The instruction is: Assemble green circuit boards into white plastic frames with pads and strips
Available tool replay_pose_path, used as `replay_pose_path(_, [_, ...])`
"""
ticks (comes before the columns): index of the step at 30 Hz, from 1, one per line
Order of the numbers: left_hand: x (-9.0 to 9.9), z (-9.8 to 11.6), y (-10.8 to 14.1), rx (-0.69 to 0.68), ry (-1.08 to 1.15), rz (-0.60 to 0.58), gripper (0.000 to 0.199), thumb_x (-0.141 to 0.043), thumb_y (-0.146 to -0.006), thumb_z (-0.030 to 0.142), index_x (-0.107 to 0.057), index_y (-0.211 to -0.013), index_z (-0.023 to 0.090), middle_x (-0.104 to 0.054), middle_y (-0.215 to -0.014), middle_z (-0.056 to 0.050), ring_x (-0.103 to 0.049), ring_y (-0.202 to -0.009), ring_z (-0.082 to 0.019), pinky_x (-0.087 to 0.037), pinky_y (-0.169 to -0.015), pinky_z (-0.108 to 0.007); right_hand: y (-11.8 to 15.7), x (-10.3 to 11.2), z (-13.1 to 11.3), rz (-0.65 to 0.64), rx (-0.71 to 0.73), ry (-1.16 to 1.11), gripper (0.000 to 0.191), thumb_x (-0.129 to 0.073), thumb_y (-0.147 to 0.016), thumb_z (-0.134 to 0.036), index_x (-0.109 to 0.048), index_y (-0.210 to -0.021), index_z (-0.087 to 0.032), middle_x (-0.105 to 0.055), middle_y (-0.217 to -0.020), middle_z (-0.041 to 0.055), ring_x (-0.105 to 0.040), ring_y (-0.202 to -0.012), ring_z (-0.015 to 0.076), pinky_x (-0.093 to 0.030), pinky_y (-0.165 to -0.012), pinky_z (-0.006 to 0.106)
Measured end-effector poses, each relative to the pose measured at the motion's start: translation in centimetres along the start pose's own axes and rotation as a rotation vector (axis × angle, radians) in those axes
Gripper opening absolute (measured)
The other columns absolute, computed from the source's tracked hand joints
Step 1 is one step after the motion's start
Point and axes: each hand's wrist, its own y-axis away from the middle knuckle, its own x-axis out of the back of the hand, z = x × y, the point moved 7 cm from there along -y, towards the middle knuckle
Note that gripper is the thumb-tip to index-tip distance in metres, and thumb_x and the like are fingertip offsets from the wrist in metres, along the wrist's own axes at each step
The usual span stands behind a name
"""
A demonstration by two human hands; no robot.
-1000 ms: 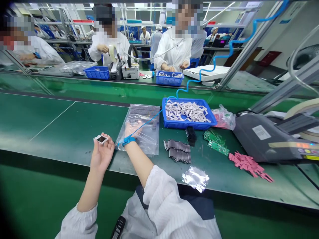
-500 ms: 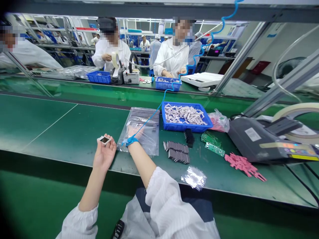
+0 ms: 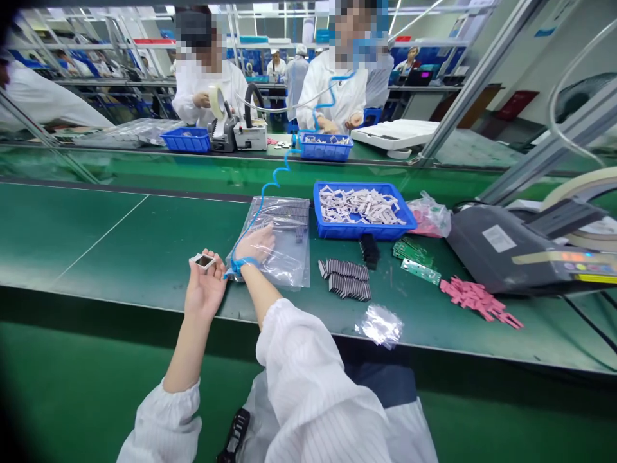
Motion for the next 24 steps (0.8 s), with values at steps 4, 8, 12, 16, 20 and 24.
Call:
replay_pose_path(4, [0.0,0.0,-0.1,-0.001,-0.003,-0.003,0.039,-0.033,-0.098,0.035,-0.067,-0.092,0.016,-0.070,-0.082,-0.002,-0.068,-0.078,-0.010,-0.051,-0.075,-0.021,0.0,1.1,1.1,-0.006,-0.128,0.086,0.038,-0.055,-0.090,-0.036,-0.051,-0.121,-0.016,-0.054,-0.122,0.0096,-0.055,-0.107,0.0234,-0.047,-0.090,0.046])
replay_pose_path(8, [-0.1,0.1,-0.1,-0.003,-0.003,-0.012,0.039,-0.033,-0.098,0.035,-0.067,-0.092,0.015,-0.070,-0.083,-0.002,-0.067,-0.078,-0.010,-0.051,-0.075,-0.022,-0.4,1.4,1.2,-0.055,-0.136,0.130,0.037,-0.054,-0.090,-0.038,-0.052,-0.121,-0.017,-0.055,-0.121,0.0092,-0.056,-0.105,0.0221,-0.048,-0.089,0.045])
replay_pose_path(12, [-0.1,0.0,-0.1,-0.005,-0.012,-0.018,0.041,-0.032,-0.098,0.035,-0.066,-0.092,0.015,-0.070,-0.082,-0.002,-0.068,-0.078,-0.010,-0.051,-0.074,-0.022,-0.6,1.6,0.9,-0.066,-0.139,0.153,0.038,-0.054,-0.090,-0.038,-0.051,-0.121,-0.016,-0.054,-0.121,0.0092,-0.056,-0.105,0.0226,-0.047,-0.089,0.045])
replay_pose_path(16, [-0.2,0.0,0.0,-0.007,-0.019,-0.024,0.041,-0.031,-0.098,0.035,-0.066,-0.092,0.014,-0.071,-0.082,-0.002,-0.068,-0.077,-0.010,-0.052,-0.073,-0.023,-0.8,1.8,0.8,-0.081,-0.113,0.173,0.035,-0.053,-0.090,-0.039,-0.053,-0.118,-0.017,-0.056,-0.118,0.0087,-0.056,-0.103,0.0216,-0.048,-0.088,0.044])
replay_pose_path(20, [-0.3,0.1,0.0,-0.009,-0.014,-0.030,0.041,-0.031,-0.098,0.035,-0.066,-0.092,0.015,-0.071,-0.081,-0.001,-0.068,-0.076,-0.010,-0.052,-0.073,-0.023,-0.8,2.5,0.9,-0.130,0.012,0.189,0.034,-0.053,-0.090,-0.039,-0.054,-0.115,-0.016,-0.058,-0.114,0.0080,-0.058,-0.100,0.0204,-0.049,-0.085,0.042])
replay_pose_path(24, [-0.3,0.0,0.1,-0.001,-0.014,-0.036,0.041,-0.031,-0.098,0.035,-0.066,-0.092,0.015,-0.071,-0.081,-0.001,-0.068,-0.075,-0.011,-0.052,-0.072,-0.023,-0.3,3.7,1.2,-0.212,0.203,0.229,0.032,-0.051,-0.091,-0.040,-0.056,-0.112,-0.017,-0.059,-0.111,0.0073,-0.058,-0.098,0.0187,-0.049,-0.085,0.040])
